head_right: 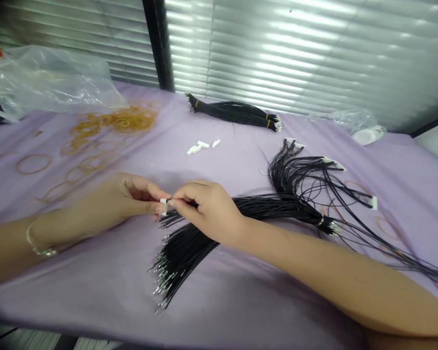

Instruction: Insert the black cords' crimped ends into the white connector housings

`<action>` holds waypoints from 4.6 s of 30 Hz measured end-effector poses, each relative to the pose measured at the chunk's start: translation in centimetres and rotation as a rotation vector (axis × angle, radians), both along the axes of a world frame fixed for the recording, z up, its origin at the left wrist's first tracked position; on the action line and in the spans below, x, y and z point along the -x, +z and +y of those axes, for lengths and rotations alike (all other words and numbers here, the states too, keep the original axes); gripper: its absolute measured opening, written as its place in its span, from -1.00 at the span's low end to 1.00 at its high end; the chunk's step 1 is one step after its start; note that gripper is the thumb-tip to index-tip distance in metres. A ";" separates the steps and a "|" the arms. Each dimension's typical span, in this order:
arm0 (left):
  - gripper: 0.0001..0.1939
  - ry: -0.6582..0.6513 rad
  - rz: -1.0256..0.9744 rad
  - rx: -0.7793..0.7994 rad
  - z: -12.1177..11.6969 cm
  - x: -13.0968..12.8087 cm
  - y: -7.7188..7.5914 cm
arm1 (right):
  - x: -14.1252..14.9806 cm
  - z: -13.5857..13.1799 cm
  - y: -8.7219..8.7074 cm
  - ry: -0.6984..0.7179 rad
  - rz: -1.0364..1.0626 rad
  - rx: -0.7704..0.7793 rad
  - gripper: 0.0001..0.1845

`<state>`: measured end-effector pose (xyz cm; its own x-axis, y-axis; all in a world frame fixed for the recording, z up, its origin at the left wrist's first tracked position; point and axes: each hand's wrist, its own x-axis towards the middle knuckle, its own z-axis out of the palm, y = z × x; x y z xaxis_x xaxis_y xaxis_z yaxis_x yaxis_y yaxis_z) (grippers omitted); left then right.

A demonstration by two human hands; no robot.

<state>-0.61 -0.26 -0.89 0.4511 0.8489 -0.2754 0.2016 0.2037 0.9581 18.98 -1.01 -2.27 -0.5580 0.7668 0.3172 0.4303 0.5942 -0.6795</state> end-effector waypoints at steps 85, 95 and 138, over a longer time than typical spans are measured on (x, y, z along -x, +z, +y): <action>-0.82 -0.018 -0.073 0.041 0.1 0.4 -0.3 | -0.6 -2.1 3.0 0.266 -0.545 -0.060 -0.74; -0.83 -0.013 -0.090 0.099 0.4 0.3 -0.3 | -1.0 -0.9 3.3 0.194 -0.312 0.277 -0.84; -0.93 -0.163 -0.023 0.091 0.6 0.0 0.1 | 0.3 -1.1 1.9 -0.103 -0.273 0.401 -0.83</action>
